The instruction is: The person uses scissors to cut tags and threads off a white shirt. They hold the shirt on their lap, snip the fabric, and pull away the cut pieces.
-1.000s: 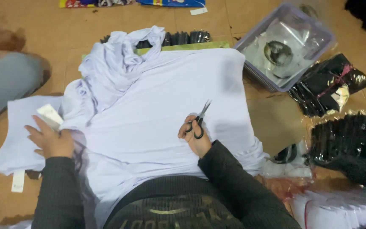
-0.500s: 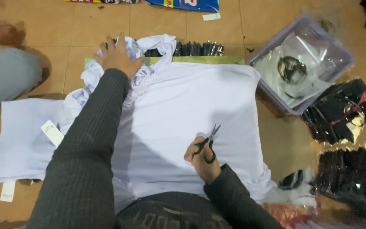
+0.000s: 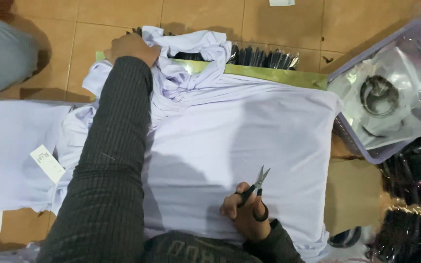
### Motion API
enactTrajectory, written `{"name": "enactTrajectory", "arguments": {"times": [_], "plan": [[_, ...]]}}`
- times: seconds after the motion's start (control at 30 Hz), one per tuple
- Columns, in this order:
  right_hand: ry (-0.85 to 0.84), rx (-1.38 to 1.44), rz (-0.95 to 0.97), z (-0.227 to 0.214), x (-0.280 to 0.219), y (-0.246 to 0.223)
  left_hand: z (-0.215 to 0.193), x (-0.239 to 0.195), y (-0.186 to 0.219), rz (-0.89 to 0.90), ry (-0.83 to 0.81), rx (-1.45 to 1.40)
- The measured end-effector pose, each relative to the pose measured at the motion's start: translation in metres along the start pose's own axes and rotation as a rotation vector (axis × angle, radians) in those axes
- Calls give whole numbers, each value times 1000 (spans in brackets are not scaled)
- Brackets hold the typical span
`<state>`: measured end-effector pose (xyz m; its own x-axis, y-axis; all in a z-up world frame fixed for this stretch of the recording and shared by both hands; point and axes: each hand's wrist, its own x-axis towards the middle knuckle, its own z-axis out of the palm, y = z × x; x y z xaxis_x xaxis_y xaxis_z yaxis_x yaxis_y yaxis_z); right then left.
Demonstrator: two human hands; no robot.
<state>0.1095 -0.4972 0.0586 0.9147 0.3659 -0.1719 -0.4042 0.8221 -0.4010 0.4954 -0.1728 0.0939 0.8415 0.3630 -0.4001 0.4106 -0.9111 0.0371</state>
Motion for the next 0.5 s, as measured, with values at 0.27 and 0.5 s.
{"name": "enactTrajectory", "arguments": {"times": [0.27, 0.5], "plan": [[-12, -20, 20, 2, 0, -1, 33, -21, -24, 624, 719, -948], [6, -47, 40, 11, 3, -2, 31, -89, -33, 1072, -178, -1303]]}}
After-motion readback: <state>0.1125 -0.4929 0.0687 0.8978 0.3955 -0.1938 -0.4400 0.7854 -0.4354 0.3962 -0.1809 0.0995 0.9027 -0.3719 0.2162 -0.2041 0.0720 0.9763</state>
